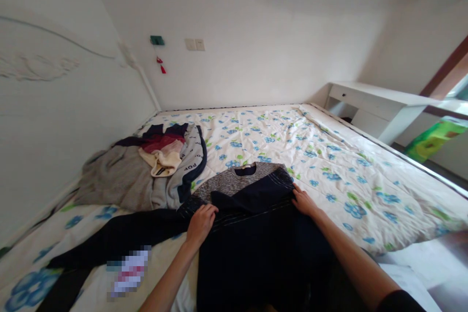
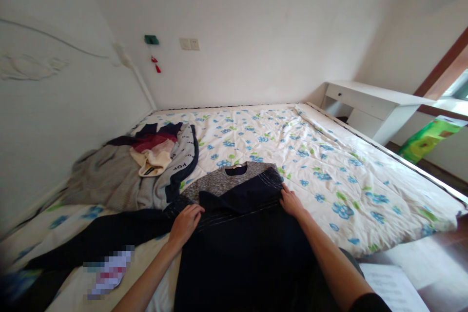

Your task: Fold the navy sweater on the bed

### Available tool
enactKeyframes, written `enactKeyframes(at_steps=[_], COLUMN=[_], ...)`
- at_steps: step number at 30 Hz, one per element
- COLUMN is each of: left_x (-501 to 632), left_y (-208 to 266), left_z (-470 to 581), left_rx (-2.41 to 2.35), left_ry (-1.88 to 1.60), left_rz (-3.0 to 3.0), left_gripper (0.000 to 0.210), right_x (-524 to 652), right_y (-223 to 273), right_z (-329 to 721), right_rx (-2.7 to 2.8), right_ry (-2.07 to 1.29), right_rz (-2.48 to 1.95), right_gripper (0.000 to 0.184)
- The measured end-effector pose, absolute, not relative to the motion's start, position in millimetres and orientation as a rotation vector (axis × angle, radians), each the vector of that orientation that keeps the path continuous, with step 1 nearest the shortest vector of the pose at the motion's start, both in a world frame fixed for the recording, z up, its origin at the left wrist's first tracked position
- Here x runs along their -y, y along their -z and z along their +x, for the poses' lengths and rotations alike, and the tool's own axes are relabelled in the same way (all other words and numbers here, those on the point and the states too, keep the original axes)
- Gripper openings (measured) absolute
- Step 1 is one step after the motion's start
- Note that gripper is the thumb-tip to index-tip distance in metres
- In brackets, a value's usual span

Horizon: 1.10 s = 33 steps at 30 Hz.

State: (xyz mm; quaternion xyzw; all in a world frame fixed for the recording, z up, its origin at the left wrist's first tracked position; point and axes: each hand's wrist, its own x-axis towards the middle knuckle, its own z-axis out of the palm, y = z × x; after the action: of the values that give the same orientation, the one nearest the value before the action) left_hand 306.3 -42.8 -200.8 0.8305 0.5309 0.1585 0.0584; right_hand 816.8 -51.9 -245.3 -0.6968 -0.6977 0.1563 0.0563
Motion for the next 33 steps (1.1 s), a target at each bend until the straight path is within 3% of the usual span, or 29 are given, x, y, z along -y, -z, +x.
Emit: enactKeyframes(at_steps=[3,7,10,12,17,20,24,28,30,33], left_x=[40.2,40.3,36.0,29.9,18.0,28.2,62.6,84.0,79.2,60.2], left_y=[192.1,194.3,200.8,200.9,178.0,160.4,154.7,162.4,162.6,159.5], left_z=[309.9,319.2,331.5,341.9,352.2,334.7,304.2,296.1,299.5,306.7], left_rx=[-1.601,-1.652,-1.684,-1.687,-1.66,-1.618,-1.53,-1.481,-1.488,-1.53], left_ry=[-0.579,-0.534,-0.424,-0.39,-0.236,-0.252,-0.044,0.173,0.191,0.048], left_rz=[2.548,2.618,2.648,2.669,2.65,2.698,2.63,2.397,2.276,2.208], left_gripper=[0.04,0.07,0.078,0.076,0.042,0.033,0.03,0.03,0.021,0.033], right_x=[50.8,50.7,52.0,53.3,54.5,51.6,46.8,46.0,47.3,49.1], right_y=[245.6,248.5,252.0,254.0,255.4,253.6,251.1,250.4,249.3,244.5], right_z=[823.9,826.2,824.6,823.9,825.5,827.1,830.6,841.9,850.3,860.2], right_rx=[2.08,2.105,2.12,2.114,2.079,2.034,2.002,2.025,1.986,1.834], right_ry=[-0.459,-0.478,-0.454,-0.438,-0.403,-0.407,-0.431,-0.563,-0.645,-0.672], right_rz=[-2.179,-2.185,-2.183,-2.188,-2.216,-2.276,-2.317,-2.277,-2.276,-2.328], right_gripper=[0.038,0.037,0.037,0.039,0.044,0.047,0.048,0.037,0.033,0.03])
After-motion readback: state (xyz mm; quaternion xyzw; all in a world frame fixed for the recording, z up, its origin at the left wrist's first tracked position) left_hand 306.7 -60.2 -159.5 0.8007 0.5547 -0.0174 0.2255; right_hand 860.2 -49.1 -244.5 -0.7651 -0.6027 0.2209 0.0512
